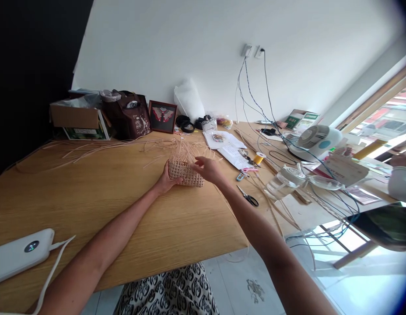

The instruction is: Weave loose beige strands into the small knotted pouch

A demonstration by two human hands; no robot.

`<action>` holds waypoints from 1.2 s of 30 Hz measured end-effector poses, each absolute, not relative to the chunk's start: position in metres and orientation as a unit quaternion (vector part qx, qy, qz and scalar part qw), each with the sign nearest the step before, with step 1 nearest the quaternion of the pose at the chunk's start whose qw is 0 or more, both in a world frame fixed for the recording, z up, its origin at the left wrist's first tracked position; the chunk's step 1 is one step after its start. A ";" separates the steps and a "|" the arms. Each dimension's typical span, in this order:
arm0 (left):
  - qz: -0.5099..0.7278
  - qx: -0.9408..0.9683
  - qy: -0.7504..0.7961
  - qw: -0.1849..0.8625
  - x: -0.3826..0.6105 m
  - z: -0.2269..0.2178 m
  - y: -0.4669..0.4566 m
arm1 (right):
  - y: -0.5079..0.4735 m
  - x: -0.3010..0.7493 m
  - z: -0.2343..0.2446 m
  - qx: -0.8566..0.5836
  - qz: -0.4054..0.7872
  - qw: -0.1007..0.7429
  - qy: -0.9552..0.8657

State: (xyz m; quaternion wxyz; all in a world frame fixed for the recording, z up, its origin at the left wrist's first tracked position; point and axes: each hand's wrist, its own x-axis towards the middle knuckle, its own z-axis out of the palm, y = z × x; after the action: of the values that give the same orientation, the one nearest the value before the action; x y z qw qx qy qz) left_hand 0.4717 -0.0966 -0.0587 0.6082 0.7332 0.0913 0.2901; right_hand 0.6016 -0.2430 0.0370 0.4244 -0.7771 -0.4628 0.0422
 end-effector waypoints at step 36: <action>0.317 0.712 0.122 0.615 0.473 -0.064 -0.077 | -0.299 0.640 -0.007 -0.757 0.007 0.602 -0.253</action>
State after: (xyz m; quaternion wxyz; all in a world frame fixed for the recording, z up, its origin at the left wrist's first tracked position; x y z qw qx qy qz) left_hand 0.4733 -0.0769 -0.0641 0.6150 0.7117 0.1222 0.3166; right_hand 0.6401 -0.2990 -0.0069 0.6025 -0.7569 -0.2532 0.0073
